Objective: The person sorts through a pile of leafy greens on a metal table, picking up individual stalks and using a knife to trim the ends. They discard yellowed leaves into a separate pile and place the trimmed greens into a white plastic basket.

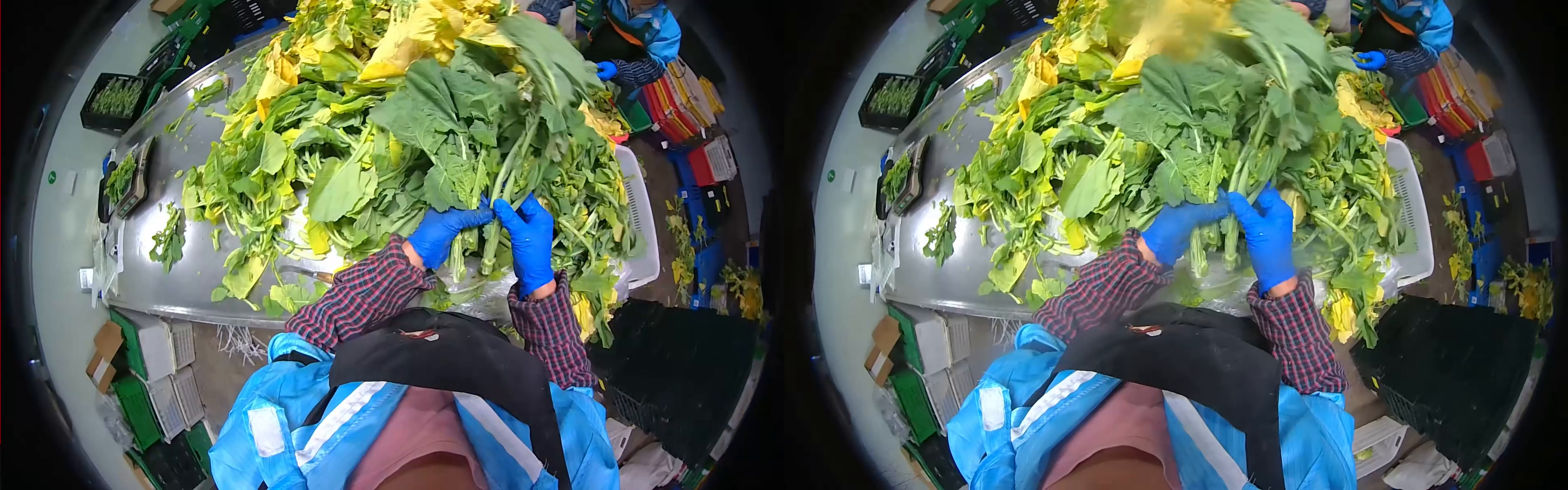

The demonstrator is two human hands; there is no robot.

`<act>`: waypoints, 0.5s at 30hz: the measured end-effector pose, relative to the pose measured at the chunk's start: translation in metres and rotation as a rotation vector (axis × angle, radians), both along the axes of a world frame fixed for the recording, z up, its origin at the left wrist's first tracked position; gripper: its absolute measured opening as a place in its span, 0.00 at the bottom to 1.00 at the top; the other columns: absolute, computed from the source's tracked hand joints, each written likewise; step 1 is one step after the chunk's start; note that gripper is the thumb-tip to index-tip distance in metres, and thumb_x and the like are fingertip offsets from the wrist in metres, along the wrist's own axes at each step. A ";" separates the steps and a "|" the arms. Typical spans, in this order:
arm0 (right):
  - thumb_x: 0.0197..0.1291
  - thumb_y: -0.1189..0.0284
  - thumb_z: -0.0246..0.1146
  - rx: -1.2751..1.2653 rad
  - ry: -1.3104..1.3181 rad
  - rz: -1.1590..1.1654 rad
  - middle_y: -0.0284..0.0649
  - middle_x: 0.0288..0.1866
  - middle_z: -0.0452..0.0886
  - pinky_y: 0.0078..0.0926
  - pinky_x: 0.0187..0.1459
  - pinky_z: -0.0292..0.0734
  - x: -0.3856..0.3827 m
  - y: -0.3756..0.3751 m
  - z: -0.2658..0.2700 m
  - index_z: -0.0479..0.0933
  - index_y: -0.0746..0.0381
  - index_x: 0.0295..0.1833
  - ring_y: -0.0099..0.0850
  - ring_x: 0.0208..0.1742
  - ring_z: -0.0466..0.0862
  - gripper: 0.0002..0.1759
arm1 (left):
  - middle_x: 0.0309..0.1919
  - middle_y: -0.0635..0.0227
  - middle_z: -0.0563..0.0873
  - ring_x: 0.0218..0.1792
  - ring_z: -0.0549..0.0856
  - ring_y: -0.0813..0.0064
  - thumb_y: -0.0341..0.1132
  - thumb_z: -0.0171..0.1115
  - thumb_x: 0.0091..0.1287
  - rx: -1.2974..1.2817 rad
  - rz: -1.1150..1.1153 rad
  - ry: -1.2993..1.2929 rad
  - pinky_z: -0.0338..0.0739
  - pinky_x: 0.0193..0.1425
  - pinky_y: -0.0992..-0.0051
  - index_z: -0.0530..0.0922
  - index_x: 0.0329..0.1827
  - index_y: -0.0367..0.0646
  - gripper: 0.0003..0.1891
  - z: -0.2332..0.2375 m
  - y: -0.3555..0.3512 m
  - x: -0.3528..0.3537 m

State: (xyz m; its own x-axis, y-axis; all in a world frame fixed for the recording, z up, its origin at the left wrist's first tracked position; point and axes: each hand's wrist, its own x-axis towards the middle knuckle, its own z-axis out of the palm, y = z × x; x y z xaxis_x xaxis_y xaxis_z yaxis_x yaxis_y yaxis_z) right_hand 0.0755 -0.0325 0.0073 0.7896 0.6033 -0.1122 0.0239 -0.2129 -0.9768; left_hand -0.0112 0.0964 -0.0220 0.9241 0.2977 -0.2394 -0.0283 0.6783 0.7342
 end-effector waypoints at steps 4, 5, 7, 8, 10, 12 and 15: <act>0.55 0.67 0.65 -0.061 -0.519 -0.121 0.53 0.47 0.79 0.30 0.43 0.74 -0.008 0.016 -0.009 0.72 0.71 0.54 0.37 0.37 0.79 0.25 | 0.41 0.70 0.82 0.41 0.81 0.77 0.24 0.67 0.53 0.076 -0.009 -0.023 0.76 0.48 0.77 0.76 0.50 0.40 0.20 0.000 -0.004 -0.012; 0.58 0.65 0.61 -0.086 -0.625 -0.115 0.57 0.53 0.75 0.31 0.50 0.72 -0.012 0.018 -0.008 0.68 0.72 0.57 0.44 0.48 0.79 0.26 | 0.42 0.70 0.82 0.42 0.81 0.77 0.23 0.67 0.52 0.056 -0.005 0.001 0.76 0.49 0.77 0.75 0.51 0.40 0.21 0.003 -0.008 -0.014; 0.60 0.64 0.59 -0.143 -0.556 0.005 0.57 0.56 0.73 0.30 0.53 0.70 -0.012 0.016 -0.007 0.67 0.72 0.58 0.44 0.52 0.77 0.27 | 0.43 0.69 0.82 0.43 0.81 0.77 0.23 0.67 0.51 0.051 0.031 0.005 0.76 0.49 0.76 0.75 0.52 0.40 0.22 0.001 -0.003 -0.016; 0.61 0.63 0.57 -0.206 -0.487 0.115 0.58 0.58 0.71 0.30 0.56 0.69 -0.013 0.016 -0.006 0.66 0.71 0.60 0.44 0.57 0.75 0.27 | 0.43 0.69 0.82 0.43 0.81 0.76 0.23 0.68 0.51 0.044 0.057 0.009 0.76 0.49 0.76 0.74 0.52 0.40 0.23 -0.001 0.000 -0.018; 0.63 0.61 0.55 -0.135 -0.573 0.148 0.55 0.61 0.69 0.30 0.58 0.68 -0.017 0.017 -0.005 0.65 0.70 0.61 0.42 0.59 0.74 0.27 | 0.43 0.69 0.82 0.43 0.81 0.76 0.24 0.68 0.51 0.025 0.085 0.032 0.75 0.50 0.75 0.75 0.52 0.40 0.23 -0.004 0.004 -0.020; 0.64 0.64 0.54 0.081 -0.417 0.170 0.49 0.61 0.71 0.25 0.50 0.73 -0.012 0.016 -0.012 0.66 0.69 0.62 0.33 0.60 0.73 0.25 | 0.44 0.70 0.82 0.43 0.80 0.77 0.24 0.68 0.51 0.016 0.098 0.022 0.75 0.50 0.76 0.75 0.52 0.40 0.23 -0.006 0.008 -0.020; 0.60 0.66 0.58 0.193 0.210 0.045 0.38 0.51 0.77 0.15 0.36 0.73 -0.017 0.023 0.014 0.68 0.64 0.61 0.22 0.46 0.76 0.24 | 0.44 0.68 0.82 0.43 0.81 0.77 0.26 0.68 0.53 -0.027 0.025 0.029 0.76 0.50 0.76 0.75 0.52 0.39 0.21 -0.001 0.018 -0.025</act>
State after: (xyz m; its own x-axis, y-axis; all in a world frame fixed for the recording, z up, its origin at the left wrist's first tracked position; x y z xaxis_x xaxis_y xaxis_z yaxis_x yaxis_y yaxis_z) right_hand 0.0588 -0.0098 0.0218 0.7333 0.6631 -0.1506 -0.1785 -0.0260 -0.9836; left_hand -0.0359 0.1144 -0.0233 0.9089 0.3137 -0.2747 -0.0240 0.6972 0.7165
